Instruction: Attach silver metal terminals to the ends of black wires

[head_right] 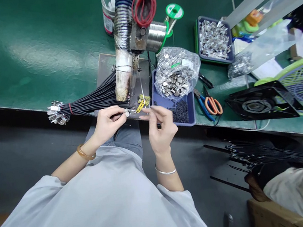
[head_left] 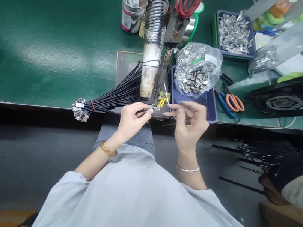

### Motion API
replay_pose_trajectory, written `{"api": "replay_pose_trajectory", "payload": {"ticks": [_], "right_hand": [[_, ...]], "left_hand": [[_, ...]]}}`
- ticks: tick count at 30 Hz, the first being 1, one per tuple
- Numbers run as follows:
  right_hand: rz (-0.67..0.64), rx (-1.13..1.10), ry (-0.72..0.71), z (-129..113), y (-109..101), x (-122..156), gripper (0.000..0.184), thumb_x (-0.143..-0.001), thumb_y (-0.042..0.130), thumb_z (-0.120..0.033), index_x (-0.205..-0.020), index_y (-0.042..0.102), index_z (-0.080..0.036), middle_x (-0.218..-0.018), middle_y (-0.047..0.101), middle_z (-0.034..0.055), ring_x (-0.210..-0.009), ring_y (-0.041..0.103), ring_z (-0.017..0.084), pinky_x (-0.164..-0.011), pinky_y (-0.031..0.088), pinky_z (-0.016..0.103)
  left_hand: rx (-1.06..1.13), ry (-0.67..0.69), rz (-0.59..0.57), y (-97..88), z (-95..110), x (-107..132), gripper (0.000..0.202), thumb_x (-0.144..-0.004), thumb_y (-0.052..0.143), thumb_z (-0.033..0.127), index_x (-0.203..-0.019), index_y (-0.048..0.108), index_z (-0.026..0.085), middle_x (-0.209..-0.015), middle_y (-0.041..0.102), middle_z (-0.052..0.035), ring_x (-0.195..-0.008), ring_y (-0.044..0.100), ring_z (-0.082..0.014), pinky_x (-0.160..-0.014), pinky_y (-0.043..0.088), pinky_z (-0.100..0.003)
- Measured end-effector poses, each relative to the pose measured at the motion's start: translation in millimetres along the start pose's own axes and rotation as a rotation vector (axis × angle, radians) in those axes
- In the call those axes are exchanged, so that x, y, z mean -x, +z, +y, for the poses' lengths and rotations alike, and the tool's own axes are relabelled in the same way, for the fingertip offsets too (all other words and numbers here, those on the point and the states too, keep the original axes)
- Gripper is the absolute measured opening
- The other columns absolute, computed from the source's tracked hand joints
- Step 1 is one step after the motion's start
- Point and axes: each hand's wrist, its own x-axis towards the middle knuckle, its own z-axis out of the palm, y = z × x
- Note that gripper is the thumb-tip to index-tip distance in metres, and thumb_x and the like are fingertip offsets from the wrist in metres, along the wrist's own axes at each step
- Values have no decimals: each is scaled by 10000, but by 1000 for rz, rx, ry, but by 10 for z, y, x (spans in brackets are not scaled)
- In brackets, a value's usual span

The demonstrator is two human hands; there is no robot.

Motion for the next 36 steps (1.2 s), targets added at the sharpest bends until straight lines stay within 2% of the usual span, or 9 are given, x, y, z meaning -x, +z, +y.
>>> {"api": "replay_pose_trajectory", "payload": {"ticks": [3,6,12,16,21,27,32,36], "right_hand": [[-120,124,-100,-20,30,-31,42,-932,664,-263,-902,662,-233,-907,785,34,-811,775,181,-725,626,301],[-210,104,-90,-15,100,-63,112,-923,644,-249,-813,645,-232,-962,786,57,-861,767,193,-724,636,318],[-167,-45,119,40,223,-81,113,-867,671,-253,-774,616,-221,-941,759,43,-788,740,154,-690,628,283],[-159,-133,163,55,251,-82,100,-847,685,-236,-767,629,-215,-939,744,38,-798,739,150,-697,627,277],[-147,-97,123,31,267,-95,97,-853,685,-233,-765,646,-223,-919,745,35,-817,731,161,-685,627,288],[-150,-20,11,-37,243,-138,107,-858,695,-200,-760,667,-233,-886,755,29,-828,732,170,-661,623,289],[-231,108,-83,-70,185,-153,152,-863,661,-175,-731,621,-241,-911,771,37,-850,740,180,-664,613,293],[-265,117,-112,-52,167,-132,161,-866,641,-152,-741,598,-244,-915,769,37,-857,740,175,-687,607,286]], "left_hand": [[6,24,25,31,-2,-14,142,-811,629,146,-758,761,143,-721,730,-24,-570,554,-82,-506,385,-178],[1,-7,44,60,-14,-25,127,-809,644,161,-769,763,144,-749,747,-30,-624,614,-98,-516,414,-170],[38,-59,101,103,-23,-42,109,-815,666,168,-794,770,139,-804,773,-46,-676,666,-117,-551,470,-177],[40,-75,111,107,-14,-53,112,-809,653,139,-775,760,131,-793,768,-41,-672,665,-110,-568,486,-173],[34,-70,132,110,3,-52,102,-800,652,120,-770,749,131,-791,762,-38,-668,658,-105,-555,481,-169],[47,-52,157,115,15,-46,109,-804,647,153,-744,738,143,-765,743,-35,-660,641,-104,-543,469,-178],[67,-114,136,107,27,-40,103,-779,645,145,-710,722,144,-724,728,-15,-635,621,-104,-555,472,-186],[100,-155,120,105,32,-28,110,-763,635,165,-696,720,145,-687,709,1,-616,603,-94,-562,468,-178]]}}
